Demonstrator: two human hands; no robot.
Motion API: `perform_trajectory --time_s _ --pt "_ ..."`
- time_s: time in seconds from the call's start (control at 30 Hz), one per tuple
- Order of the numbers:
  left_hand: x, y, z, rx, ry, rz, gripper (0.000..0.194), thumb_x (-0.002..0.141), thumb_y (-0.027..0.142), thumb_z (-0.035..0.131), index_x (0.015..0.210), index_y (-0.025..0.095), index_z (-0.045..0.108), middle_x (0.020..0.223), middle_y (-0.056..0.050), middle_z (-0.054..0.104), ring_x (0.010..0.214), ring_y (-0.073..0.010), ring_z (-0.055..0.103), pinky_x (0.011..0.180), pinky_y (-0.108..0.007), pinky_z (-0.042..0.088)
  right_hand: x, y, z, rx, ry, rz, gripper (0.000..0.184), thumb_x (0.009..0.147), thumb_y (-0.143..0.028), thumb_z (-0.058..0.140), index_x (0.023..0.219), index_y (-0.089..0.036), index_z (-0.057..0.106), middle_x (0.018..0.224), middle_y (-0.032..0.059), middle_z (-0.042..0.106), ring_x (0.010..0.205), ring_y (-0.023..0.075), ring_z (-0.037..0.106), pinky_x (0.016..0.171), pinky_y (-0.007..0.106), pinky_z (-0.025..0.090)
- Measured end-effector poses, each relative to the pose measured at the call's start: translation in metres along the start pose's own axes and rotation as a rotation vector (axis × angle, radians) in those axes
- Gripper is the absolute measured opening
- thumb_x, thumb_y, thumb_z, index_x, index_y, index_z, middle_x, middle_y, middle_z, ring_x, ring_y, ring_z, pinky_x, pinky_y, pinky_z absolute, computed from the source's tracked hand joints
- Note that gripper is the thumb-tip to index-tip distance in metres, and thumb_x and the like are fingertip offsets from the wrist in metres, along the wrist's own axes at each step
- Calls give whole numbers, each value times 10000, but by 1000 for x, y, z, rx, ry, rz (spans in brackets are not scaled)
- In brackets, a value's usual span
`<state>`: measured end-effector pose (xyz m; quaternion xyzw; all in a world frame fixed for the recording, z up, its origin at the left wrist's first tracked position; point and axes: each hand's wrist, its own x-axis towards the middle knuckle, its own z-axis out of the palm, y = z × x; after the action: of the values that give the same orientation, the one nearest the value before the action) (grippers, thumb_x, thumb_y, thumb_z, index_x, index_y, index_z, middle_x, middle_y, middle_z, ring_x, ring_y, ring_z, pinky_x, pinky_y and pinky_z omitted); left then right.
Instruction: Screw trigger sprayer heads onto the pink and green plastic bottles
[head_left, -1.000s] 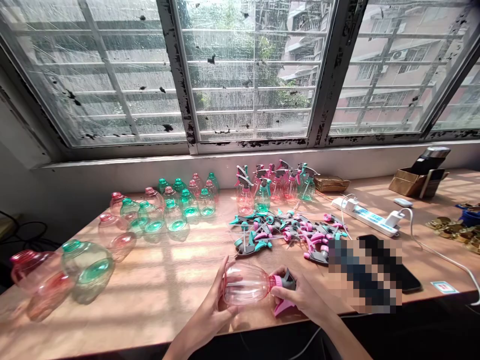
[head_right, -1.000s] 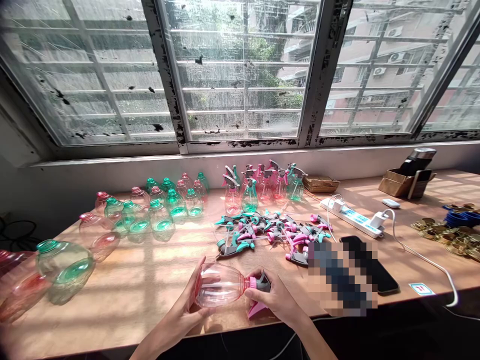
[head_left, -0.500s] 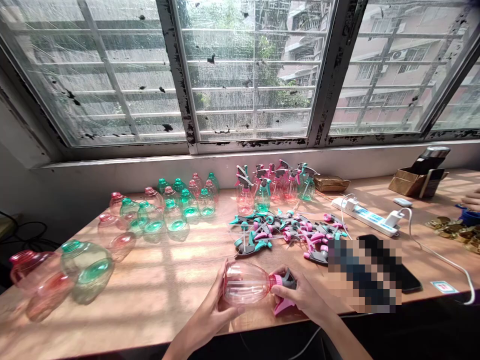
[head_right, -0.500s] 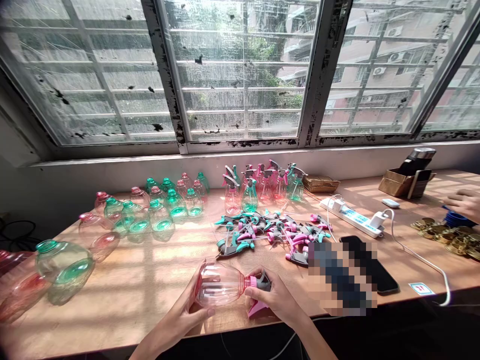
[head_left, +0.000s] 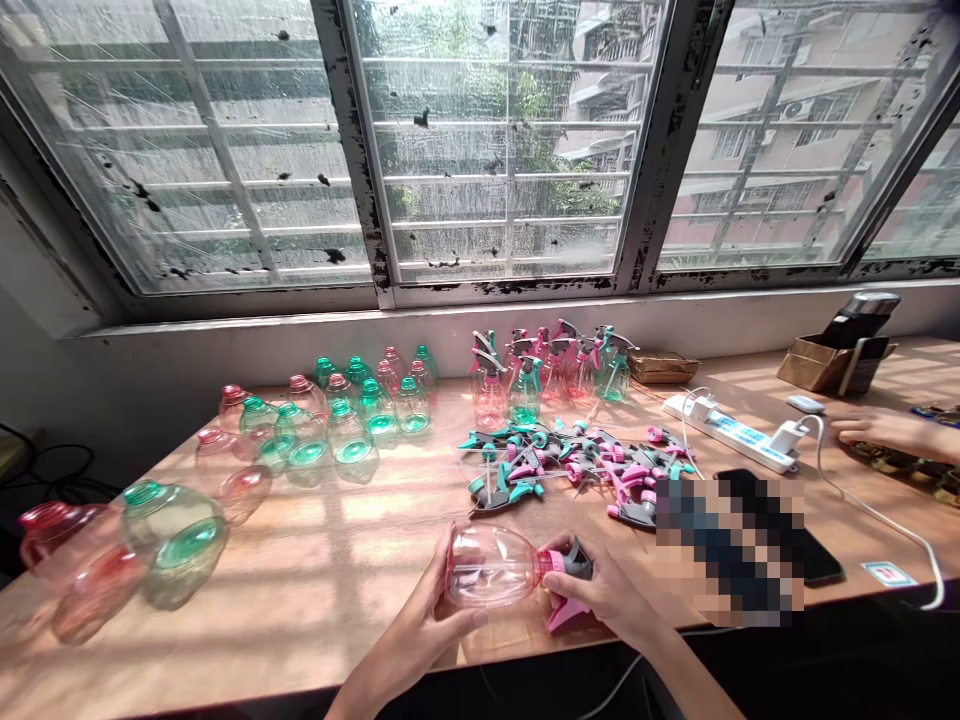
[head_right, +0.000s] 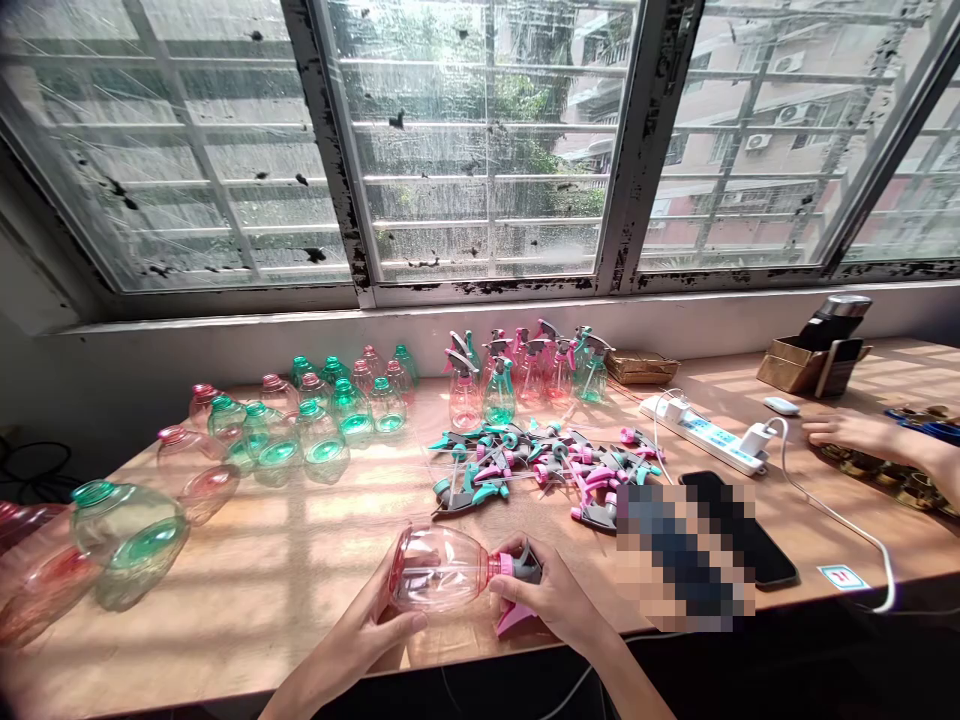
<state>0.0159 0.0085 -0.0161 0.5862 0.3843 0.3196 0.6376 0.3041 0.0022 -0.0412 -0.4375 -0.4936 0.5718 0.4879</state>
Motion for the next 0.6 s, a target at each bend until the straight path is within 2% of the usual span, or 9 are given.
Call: perform_trajectory --time_s 0.13,0.3,0.4,0.5,0.6 --pt "0 3 1 12 8 35 1169 894 414 828 1732 307 20 1763 -143 289 1575 -361 351 1281 -465 319 2 2 0 -5 2 -6 456 737 -496 955 951 -189 694 720 -36 689 632 168 648 623 296 520" --pt "1 4 2 16 6 58 1185 898 421 829 1731 308 -7 1748 -158 331 1546 -366 402 1250 -471 374 3 2 -3 -53 0 -31 423 756 -478 947 955 -185 717 776 -23 681 685 172 639 653 300 517" --pt "0 3 2 5 0 40 1203 880 419 852 1731 316 8 1793 -129 248 1584 -366 353 1282 -464 340 3 0 -3 -58 11 -24 433 747 -483 950 954 -181 719 767 -30 659 667 161 618 643 297 511" --pt "-1 3 2 -7 -13 16 1163 906 458 820 1734 291 21 1782 -143 290 1615 -371 312 1303 -483 314 2 -1 -1 -42 15 -19 448 734 -494 955 945 -182 712 768 -27 669 669 168 636 649 304 533" --pt "-1 1 1 0 -4 31 1149 901 451 830 1730 338 43 1816 -97 211 1646 -365 236 1325 -493 272 1 -3 1 -21 11 -7 475 725 -525 950 946 -192 693 750 -22 690 644 184 663 643 327 557"
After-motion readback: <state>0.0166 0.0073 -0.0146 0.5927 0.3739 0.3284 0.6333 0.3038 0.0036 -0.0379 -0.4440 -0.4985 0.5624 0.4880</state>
